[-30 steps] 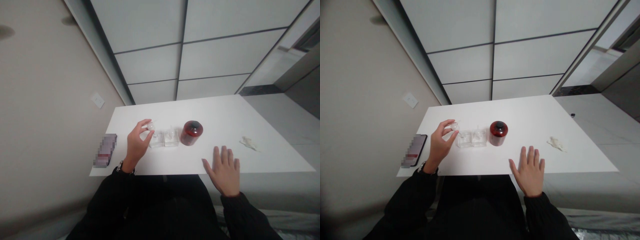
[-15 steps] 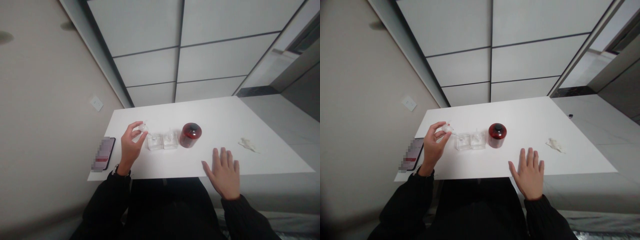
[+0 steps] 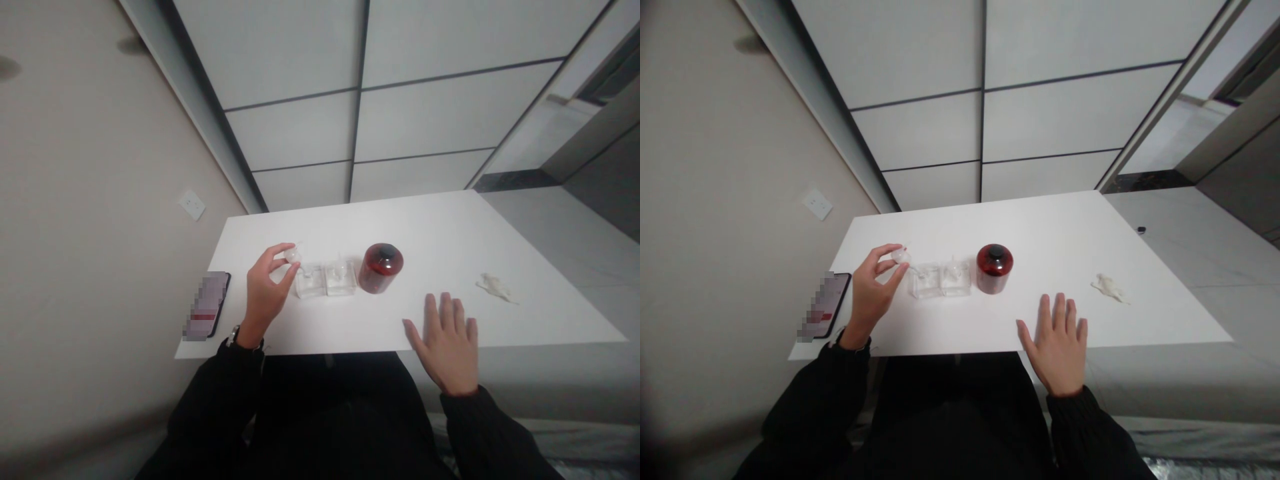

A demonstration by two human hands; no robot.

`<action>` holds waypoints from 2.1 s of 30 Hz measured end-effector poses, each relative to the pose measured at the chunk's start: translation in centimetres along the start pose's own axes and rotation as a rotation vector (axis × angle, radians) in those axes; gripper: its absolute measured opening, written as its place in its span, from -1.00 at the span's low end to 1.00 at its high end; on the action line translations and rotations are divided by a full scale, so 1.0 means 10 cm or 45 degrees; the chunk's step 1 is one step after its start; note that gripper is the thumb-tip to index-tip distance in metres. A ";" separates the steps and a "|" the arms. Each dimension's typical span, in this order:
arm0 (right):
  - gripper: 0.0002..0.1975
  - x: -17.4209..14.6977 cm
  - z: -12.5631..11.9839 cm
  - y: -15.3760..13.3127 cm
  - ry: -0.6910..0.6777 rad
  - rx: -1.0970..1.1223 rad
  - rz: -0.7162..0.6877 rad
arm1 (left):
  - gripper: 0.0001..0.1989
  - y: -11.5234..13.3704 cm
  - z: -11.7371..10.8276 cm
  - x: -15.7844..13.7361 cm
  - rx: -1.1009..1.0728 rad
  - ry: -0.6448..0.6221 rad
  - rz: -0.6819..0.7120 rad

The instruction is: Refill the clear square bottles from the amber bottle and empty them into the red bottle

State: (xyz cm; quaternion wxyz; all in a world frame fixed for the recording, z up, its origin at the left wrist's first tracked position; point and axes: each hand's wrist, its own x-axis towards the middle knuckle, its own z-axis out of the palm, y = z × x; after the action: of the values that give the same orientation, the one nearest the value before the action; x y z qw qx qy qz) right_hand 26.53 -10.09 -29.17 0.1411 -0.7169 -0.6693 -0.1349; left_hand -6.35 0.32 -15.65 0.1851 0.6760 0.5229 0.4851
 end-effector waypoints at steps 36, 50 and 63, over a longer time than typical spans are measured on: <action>-0.32 0.01 -0.01 -0.02 -0.013 -0.020 0.014 | -0.53 -1.29 0.49 0.40 -0.212 0.042 -0.196; -0.32 0.01 -0.03 -0.02 -0.027 -0.036 0.013 | -0.46 -1.49 0.54 0.32 0.031 -0.032 -0.180; -0.29 0.02 -0.03 -0.02 -0.028 -0.016 0.025 | -0.69 -1.14 0.37 0.31 0.107 -0.015 -0.031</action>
State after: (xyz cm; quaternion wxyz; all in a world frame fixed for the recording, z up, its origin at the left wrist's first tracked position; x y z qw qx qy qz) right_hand 26.33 -10.02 -28.85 0.1306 -0.7259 -0.6627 -0.1297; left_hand -9.25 8.44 -24.52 0.1656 0.6795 0.5500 0.4564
